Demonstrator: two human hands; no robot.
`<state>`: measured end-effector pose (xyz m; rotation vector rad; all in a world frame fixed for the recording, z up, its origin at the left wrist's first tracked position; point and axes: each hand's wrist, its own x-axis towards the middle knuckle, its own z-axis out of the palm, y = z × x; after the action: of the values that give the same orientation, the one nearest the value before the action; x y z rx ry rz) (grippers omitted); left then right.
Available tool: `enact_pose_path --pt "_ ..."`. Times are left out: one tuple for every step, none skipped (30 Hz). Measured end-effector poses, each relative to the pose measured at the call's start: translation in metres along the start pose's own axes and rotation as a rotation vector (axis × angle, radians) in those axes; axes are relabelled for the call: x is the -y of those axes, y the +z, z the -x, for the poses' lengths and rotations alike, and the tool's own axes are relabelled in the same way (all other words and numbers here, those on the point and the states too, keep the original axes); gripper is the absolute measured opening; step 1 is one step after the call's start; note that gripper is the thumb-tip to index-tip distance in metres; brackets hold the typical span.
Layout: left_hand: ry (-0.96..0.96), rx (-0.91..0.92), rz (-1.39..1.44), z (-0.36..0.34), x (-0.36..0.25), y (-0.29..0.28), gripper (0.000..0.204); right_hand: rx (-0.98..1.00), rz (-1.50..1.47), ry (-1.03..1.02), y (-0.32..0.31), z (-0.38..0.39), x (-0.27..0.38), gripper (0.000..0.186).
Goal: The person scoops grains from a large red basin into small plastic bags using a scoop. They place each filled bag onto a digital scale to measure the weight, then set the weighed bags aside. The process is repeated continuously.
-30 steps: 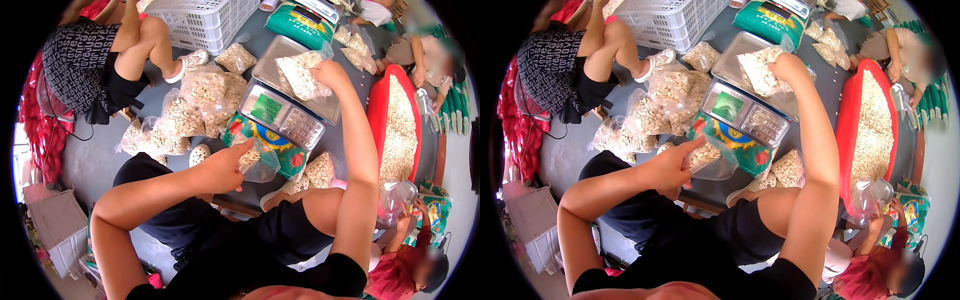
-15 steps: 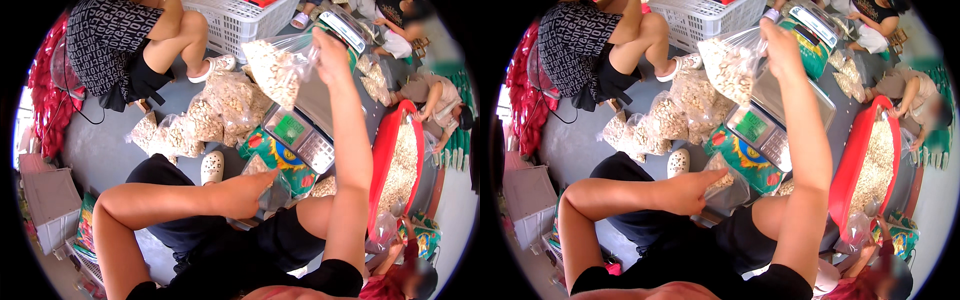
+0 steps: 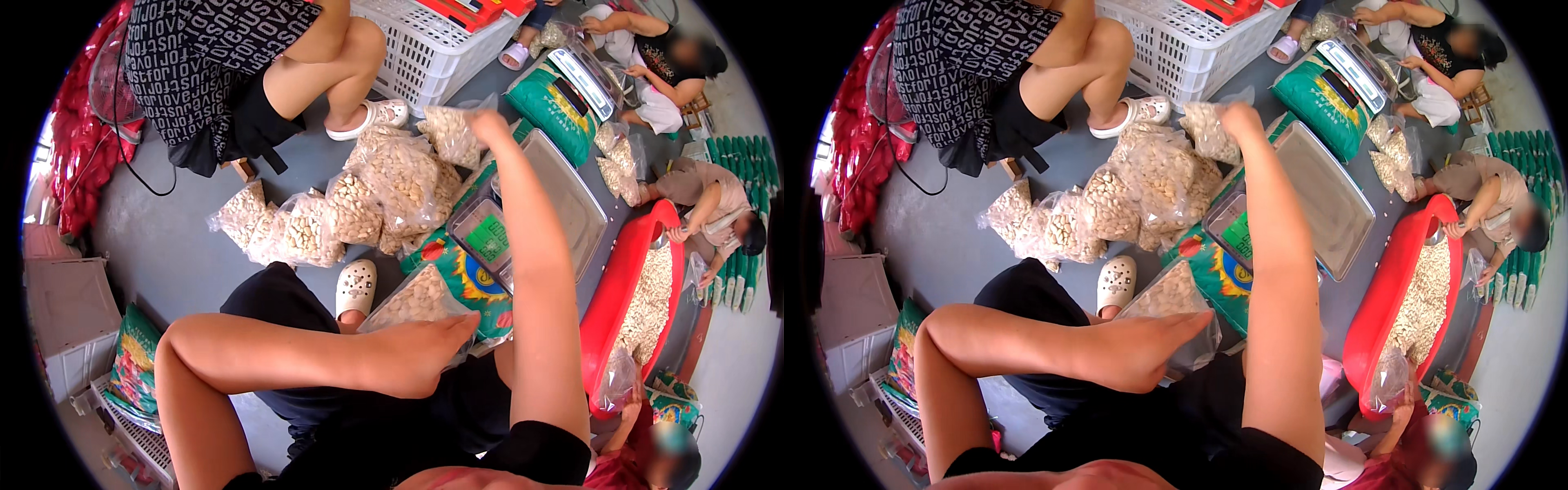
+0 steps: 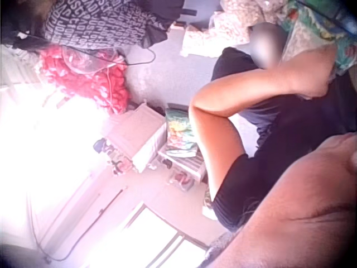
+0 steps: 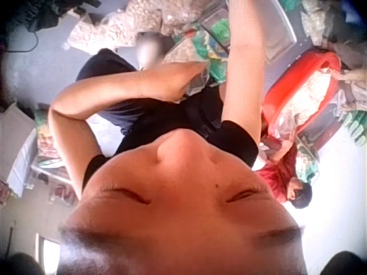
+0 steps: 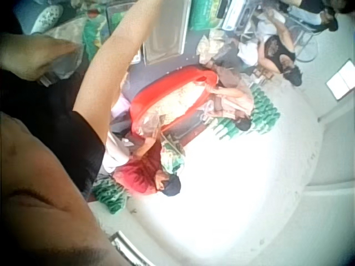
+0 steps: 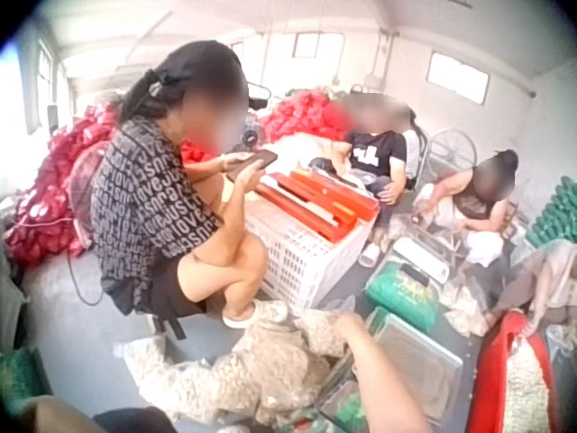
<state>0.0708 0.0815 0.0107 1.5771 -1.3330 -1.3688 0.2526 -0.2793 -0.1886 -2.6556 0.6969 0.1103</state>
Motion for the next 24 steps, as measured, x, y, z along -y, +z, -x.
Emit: enact_pose_path --pt "0.025 -0.042 -0.020 0.002 0.004 0.003 0.074 0.044 0.203 -0.050 0.008 0.012 0.006 0.048" --pt "0.053 -0.081 -0.042 0.003 0.011 0.008 0.075 0.016 0.277 0.018 0.013 0.022 0.012 0.045" --pt "0.093 -0.112 -0.062 0.002 0.014 0.012 0.075 0.065 0.267 0.000 0.005 0.028 0.011 0.043" --pt "0.070 -0.095 -0.074 0.005 0.011 0.012 0.074 0.115 0.256 -0.021 -0.005 0.035 0.011 0.041" --pt "0.049 -0.074 -0.086 0.006 0.008 0.009 0.074 0.164 0.245 -0.038 -0.015 0.043 0.008 0.040" --pt "0.027 -0.054 -0.102 0.007 0.005 0.008 0.073 0.185 0.180 -0.053 -0.029 0.053 0.006 0.037" --pt "0.027 -0.051 -0.110 0.006 0.004 0.009 0.073 0.155 0.192 -0.115 -0.043 0.065 0.001 0.036" --pt "0.027 -0.044 -0.120 0.003 0.005 0.011 0.073 0.125 0.203 -0.172 -0.058 0.080 -0.007 0.035" --pt "0.036 -0.026 -0.132 -0.001 0.005 0.012 0.074 0.090 0.216 -0.216 -0.077 0.098 -0.019 0.034" --pt "0.050 -0.031 -0.171 -0.006 0.006 0.013 0.073 0.109 0.200 -0.193 -0.096 0.117 -0.031 0.033" --pt "0.059 -0.031 -0.207 -0.010 0.008 0.015 0.072 0.133 0.178 -0.169 -0.112 0.138 -0.043 0.033" --pt "0.067 -0.020 -0.241 -0.014 0.008 0.017 0.071 0.160 0.148 -0.135 -0.124 0.161 -0.053 0.032" --pt "0.011 -0.025 -0.216 -0.012 0.007 0.019 0.070 0.157 0.032 -0.048 -0.132 0.187 -0.062 0.032" --pt "-0.003 -0.056 -0.223 -0.010 0.009 0.019 0.071 0.132 0.004 -0.030 -0.138 0.208 -0.071 0.032" --pt "0.003 -0.070 -0.223 -0.010 0.011 0.022 0.072 0.106 -0.011 0.013 -0.144 0.233 -0.090 0.032" --pt "-0.030 -0.037 -0.225 -0.012 0.008 0.022 0.072 0.075 0.029 -0.005 -0.143 0.255 -0.127 0.031" --pt "-0.060 -0.008 -0.221 -0.013 0.005 0.020 0.073 0.111 0.001 0.152 -0.144 0.287 -0.150 0.032" --pt "-0.067 -0.011 -0.205 -0.014 0.005 0.020 0.077 0.134 -0.035 0.290 -0.147 0.316 -0.168 0.033" --pt "-0.104 -0.005 -0.189 -0.016 0.000 0.022 0.078 0.155 -0.076 0.420 -0.150 0.343 -0.187 0.033" --pt "-0.140 0.008 -0.170 -0.019 -0.004 0.025 0.080 0.135 -0.156 0.438 -0.137 0.373 -0.224 0.028" --pt "-0.206 0.027 -0.153 -0.019 -0.016 0.026 0.080 0.172 -0.096 0.463 -0.127 0.403 -0.248 0.030" --pt "-0.272 0.043 -0.137 -0.022 -0.021 0.028 0.080 0.211 -0.034 0.487 -0.118 0.431 -0.268 0.031" --pt "-0.271 0.041 -0.136 -0.025 -0.020 0.032 0.079 0.253 0.026 0.499 -0.105 0.454 -0.288 0.033" --pt "-0.271 0.036 -0.133 -0.028 -0.017 0.035 0.079 0.238 0.028 0.464 -0.079 0.480 -0.315 0.037"
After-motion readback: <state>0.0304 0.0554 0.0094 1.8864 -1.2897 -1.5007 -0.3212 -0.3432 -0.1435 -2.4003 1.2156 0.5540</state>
